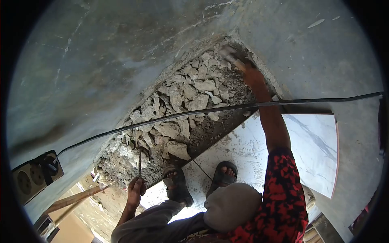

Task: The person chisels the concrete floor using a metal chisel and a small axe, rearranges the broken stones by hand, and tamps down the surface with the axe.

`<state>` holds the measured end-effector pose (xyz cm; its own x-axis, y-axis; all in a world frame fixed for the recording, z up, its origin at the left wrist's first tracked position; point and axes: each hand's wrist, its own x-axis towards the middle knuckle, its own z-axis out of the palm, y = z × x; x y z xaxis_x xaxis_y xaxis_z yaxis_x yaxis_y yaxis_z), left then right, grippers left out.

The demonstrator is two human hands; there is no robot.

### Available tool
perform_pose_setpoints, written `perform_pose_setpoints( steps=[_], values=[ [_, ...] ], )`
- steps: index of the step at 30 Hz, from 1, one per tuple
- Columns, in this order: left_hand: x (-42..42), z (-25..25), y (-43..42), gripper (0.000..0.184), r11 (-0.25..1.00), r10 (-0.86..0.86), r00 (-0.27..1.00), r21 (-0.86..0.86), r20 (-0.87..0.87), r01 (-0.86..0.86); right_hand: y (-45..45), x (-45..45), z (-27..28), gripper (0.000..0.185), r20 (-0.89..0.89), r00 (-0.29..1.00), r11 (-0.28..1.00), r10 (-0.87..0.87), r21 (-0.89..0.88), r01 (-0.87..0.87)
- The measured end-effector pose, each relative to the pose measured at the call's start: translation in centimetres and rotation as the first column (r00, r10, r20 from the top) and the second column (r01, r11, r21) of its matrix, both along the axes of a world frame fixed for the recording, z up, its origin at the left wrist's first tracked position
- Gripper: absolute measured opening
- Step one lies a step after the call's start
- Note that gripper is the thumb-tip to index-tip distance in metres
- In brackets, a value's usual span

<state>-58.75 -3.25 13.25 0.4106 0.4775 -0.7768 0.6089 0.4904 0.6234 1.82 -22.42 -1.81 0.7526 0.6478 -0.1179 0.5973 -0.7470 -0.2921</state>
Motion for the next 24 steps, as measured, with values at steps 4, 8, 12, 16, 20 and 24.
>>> perform_pose_setpoints(
  steps=[4, 8, 12, 16, 20, 24],
  values=[
    [1.1, 1.1, 0.5, 0.022, 0.991, -0.13, 0.991, 0.041, 0.027, 0.128, 0.5, -0.4, 0.2, 0.035, -0.036, 0.989, 0.977, -0.145, -0.164, 0.137],
    [0.5, 1.0, -0.1, 0.022, 0.996, -0.086, 0.996, 0.007, 0.012, 0.086, 1.0, 1.2, -0.3, 0.036, -0.025, 0.997, 0.988, -0.075, -0.139, 0.071],
    [0.8, 1.1, 0.2, 0.023, 0.994, -0.11, 0.994, 0.011, 0.015, 0.11, 3.2, 0.3, 0.3, 0.032, -0.096, 0.981, 0.97, -0.167, -0.193, 0.146],
    [0.3, 0.5, 0.0, 0.022, 0.994, -0.101, 0.995, -0.044, 0.024, 0.102, 2.2, -0.9, 1.3, 0.037, -0.015, 0.998, 0.986, 0.065, -0.152, -0.067],
    [0.8, 1.5, 0.3, 0.021, 0.994, -0.106, 0.994, 0.013, -0.002, 0.106, 3.8, 0.6, 0.5, 0.045, -0.144, 0.962, 0.939, -0.23, -0.294, 0.18],
    [0.4, 0.5, 0.0, 0.022, 0.997, -0.077, 0.996, -0.006, 0.038, 0.077, 1.8, -1.3, 0.2, 0.043, -0.027, 0.999, 0.983, 0.04, -0.179, -0.044]
  ],
)
